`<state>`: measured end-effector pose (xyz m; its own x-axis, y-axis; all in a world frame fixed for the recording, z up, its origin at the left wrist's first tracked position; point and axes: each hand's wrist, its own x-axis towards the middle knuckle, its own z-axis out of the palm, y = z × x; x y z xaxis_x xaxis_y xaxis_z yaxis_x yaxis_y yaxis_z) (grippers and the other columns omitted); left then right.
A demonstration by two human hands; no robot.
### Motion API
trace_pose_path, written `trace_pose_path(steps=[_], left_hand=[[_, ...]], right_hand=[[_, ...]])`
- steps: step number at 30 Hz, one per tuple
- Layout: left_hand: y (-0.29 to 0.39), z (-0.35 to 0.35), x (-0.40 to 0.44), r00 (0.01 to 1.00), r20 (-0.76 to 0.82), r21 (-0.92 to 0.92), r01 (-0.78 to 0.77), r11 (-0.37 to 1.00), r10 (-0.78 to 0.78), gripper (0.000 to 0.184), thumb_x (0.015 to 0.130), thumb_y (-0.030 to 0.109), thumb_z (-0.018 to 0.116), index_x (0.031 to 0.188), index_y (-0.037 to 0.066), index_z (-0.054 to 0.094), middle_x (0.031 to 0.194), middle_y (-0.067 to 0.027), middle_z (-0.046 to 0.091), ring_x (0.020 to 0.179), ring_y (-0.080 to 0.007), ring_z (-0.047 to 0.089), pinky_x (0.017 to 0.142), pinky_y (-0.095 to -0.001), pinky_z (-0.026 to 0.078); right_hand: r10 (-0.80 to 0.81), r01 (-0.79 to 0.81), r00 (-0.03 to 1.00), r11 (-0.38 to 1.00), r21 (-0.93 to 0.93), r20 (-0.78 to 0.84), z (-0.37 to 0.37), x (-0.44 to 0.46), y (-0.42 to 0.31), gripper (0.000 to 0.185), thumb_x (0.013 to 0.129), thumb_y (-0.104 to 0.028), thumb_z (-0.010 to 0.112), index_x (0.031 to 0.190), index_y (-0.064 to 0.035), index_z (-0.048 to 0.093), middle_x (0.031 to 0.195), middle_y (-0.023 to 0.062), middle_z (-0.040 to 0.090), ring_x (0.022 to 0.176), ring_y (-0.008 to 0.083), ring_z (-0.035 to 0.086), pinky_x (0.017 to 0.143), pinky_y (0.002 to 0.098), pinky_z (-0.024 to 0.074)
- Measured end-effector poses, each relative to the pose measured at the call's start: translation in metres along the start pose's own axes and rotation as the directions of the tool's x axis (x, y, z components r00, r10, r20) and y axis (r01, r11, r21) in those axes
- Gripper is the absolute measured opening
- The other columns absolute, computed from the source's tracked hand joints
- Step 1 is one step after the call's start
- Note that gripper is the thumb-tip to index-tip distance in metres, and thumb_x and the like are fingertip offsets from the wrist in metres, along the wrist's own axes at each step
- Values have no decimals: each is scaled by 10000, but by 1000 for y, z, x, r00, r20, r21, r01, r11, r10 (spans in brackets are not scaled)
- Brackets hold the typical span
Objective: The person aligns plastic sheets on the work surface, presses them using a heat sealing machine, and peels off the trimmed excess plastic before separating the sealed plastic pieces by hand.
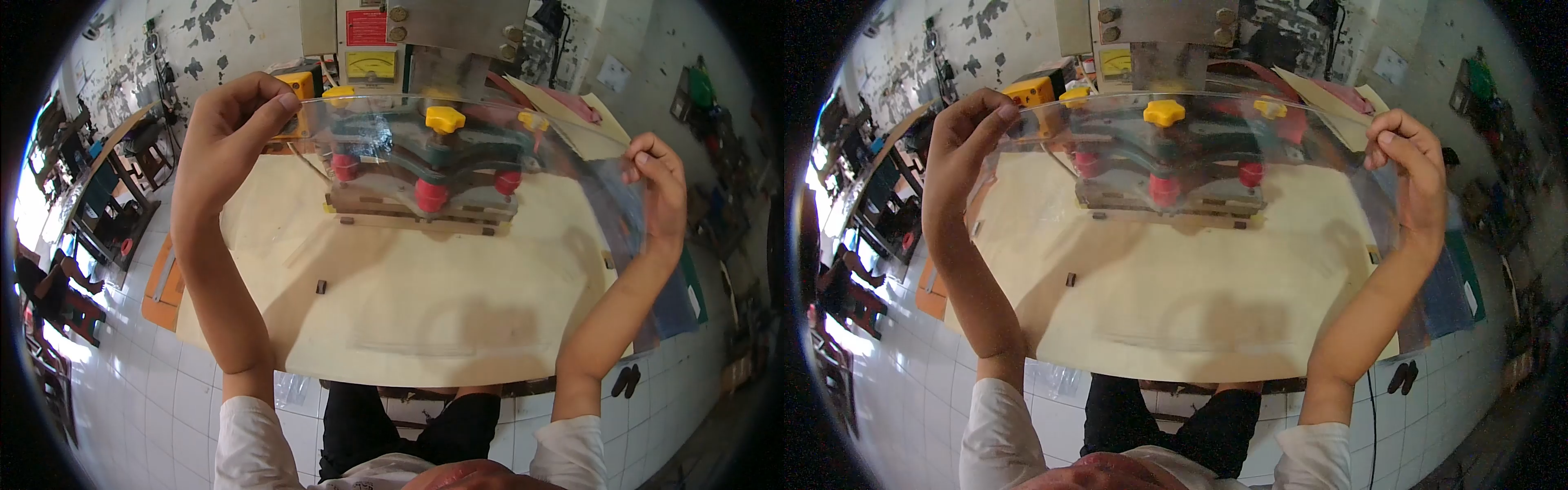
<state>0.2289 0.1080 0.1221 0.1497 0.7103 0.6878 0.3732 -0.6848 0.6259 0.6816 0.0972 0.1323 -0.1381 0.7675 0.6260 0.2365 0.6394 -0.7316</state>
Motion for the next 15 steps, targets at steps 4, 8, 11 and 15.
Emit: trace_pose_path(steps=[4, 8, 11, 15], left_hand=[[-3, -2, 2, 1000, 6, 4, 20, 1000, -20, 193, 938, 155, 611, 903, -34, 625, 788, 20, 619, 739, -19, 535, 664, -185, 424], [-6, -2, 2, 999, 10, -5, 31, 1000, -31, 188, 935, 149, 608, 902, -36, 630, 796, 15, 622, 746, -23, 539, 675, -186, 429], [-6, -2, 2, 999, 11, 9, 46, 999, -46, 180, 931, 142, 605, 902, -34, 634, 797, 15, 621, 744, -25, 539, 677, -188, 430], [-8, 0, 3, 999, -10, 17, 40, 999, -40, 176, 927, 138, 608, 903, -34, 636, 788, 19, 617, 739, -24, 537, 667, -193, 427]], right_hand=[[-9, 9, 1000, 999, 44, -1, -1, 0, 2, 205, 837, -201, 568, 867, -3, 611, 703, 7, 524, 674, 92, 492, 649, 239, 392], [1, -3, 1000, 997, 81, 16, 0, 1, 2, 208, 834, -194, 574, 878, 5, 617, 697, 5, 521, 659, 93, 493, 636, 246, 399], [27, -27, 1000, 994, 102, 2, 2, 2, 4, 207, 832, -185, 581, 888, 8, 625, 686, 6, 521, 651, 96, 498, 634, 247, 403], [48, -48, 999, 994, 102, -3, 2, 4, 7, 200, 833, -172, 584, 899, 10, 634, 664, 10, 525, 647, 101, 512, 636, 249, 408]])
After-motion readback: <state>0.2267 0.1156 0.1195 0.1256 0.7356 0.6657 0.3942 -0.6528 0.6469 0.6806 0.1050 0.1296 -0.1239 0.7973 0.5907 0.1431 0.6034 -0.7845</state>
